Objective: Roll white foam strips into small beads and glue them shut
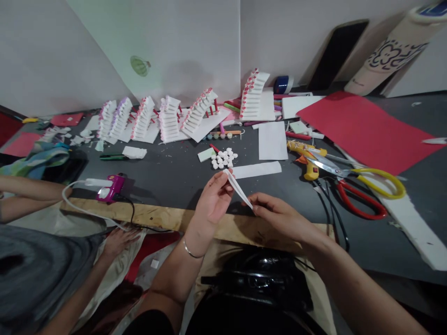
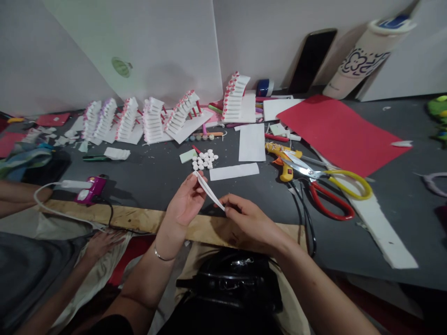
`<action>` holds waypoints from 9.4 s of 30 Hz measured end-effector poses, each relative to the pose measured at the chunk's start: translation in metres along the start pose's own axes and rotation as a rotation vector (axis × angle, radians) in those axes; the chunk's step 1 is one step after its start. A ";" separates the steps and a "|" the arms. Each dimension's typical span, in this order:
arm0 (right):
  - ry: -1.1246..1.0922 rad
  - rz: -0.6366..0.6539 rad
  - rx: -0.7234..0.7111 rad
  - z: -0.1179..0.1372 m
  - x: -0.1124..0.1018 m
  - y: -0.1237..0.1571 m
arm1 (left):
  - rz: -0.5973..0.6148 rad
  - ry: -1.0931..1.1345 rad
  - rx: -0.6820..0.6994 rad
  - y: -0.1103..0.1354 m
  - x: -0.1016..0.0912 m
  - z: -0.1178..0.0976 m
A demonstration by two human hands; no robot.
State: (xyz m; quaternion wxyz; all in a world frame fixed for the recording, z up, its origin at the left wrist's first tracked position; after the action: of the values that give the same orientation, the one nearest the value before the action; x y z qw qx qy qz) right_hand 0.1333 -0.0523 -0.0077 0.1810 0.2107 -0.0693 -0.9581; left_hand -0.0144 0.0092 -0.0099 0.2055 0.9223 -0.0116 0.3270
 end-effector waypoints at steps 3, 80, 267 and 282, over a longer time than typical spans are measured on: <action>0.085 -0.040 -0.006 -0.003 -0.004 -0.001 | -0.034 0.166 -0.098 0.012 0.011 -0.001; 0.981 -0.313 -0.145 -0.019 -0.049 -0.011 | 0.650 -1.617 0.114 -0.028 0.024 -0.008; 1.325 -0.466 -0.196 -0.035 0.016 0.047 | 0.488 -2.019 0.577 0.045 0.017 0.061; 1.426 -0.486 -0.113 -0.018 0.004 0.041 | 0.344 -1.958 0.632 0.040 0.009 0.034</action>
State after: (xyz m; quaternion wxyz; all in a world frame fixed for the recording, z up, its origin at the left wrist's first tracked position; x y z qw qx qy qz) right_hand 0.1507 -0.0929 -0.0173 -0.0238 0.7795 0.1624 -0.6045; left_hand 0.0071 -0.0397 -0.0133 -0.1939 0.7817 -0.2185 -0.5510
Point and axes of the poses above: each hand's wrist, its own y-axis away from the middle knuckle, its own x-axis out of the palm, z = x × y, the point moved 6 cm from there along -y, towards the middle knuckle, and after that the axes turned 13 degrees about y, right-handed, at the moved point
